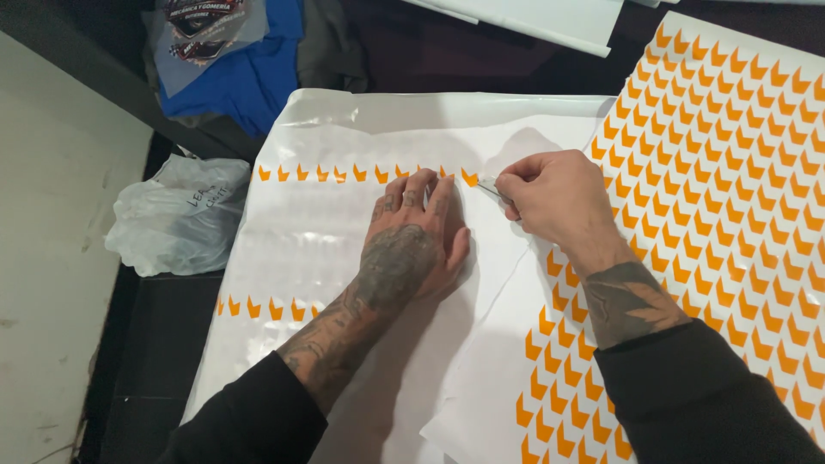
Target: The recorder peels small orange decals from a backing sheet and applies them onto a larger vinyl surface.
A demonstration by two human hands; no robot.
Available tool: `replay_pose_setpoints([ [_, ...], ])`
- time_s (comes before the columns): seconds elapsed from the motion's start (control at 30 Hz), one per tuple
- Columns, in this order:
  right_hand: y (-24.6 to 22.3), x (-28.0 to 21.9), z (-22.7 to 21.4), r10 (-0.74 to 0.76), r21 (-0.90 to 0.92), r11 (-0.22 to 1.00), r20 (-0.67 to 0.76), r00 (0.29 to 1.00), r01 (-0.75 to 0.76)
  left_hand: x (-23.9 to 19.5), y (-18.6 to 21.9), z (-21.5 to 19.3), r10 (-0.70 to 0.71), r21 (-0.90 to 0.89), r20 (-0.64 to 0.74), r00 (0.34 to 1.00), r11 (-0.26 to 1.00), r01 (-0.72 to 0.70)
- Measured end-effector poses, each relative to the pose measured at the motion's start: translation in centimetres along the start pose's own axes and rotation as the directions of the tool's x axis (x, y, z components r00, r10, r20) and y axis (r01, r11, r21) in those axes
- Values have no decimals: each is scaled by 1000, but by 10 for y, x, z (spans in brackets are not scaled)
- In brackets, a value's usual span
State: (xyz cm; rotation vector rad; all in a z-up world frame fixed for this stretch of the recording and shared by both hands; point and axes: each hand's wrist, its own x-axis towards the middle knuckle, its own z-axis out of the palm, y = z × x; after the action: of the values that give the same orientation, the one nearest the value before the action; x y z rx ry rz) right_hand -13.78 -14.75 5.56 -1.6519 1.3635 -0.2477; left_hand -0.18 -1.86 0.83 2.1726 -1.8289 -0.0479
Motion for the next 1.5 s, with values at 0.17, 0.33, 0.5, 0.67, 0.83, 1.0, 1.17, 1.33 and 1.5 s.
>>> replay_pose_setpoints([
  [0.17, 1, 1, 2, 21, -34, 999, -11, 1000, -21, 1, 0, 1, -9, 17, 27, 1000, 1000, 8],
  [0.33, 1, 0, 1, 5, 19, 1000, -10, 1000, -5, 1, 2, 0, -15, 30, 34, 999, 999, 14],
  [0.5, 0, 0, 3, 38, -2, 999, -36, 999, -38, 0, 2, 2, 1, 33, -2, 1000, 999, -1],
  [0.67, 5, 3, 5, -3, 3, 1000, -28, 1000, 3, 4, 7, 0, -1, 57, 15, 1000, 998, 0],
  [0.83, 15, -3, -5, -56, -22, 998, -62, 997, 55, 4, 11, -4, -12, 88, 73, 997, 996, 6],
  [1.0, 46, -46, -47, -88, 202, 968, -287, 954, 150, 15, 8, -14, 153, 190, -67, 986, 972, -138],
  [1.17, 83, -69, -49, 36, 240, 971, -250, 968, 25, 24, 37, -1, 62, -45, 35, 997, 997, -60],
  [1.33, 82, -86, -42, 167, 310, 945, -194, 967, -102, 36, 73, -3, -119, -449, 332, 936, 853, 267],
  [1.5, 87, -98, -35, 200, 289, 945, -137, 970, -154, 36, 74, 6, -80, -389, 463, 883, 877, 284],
])
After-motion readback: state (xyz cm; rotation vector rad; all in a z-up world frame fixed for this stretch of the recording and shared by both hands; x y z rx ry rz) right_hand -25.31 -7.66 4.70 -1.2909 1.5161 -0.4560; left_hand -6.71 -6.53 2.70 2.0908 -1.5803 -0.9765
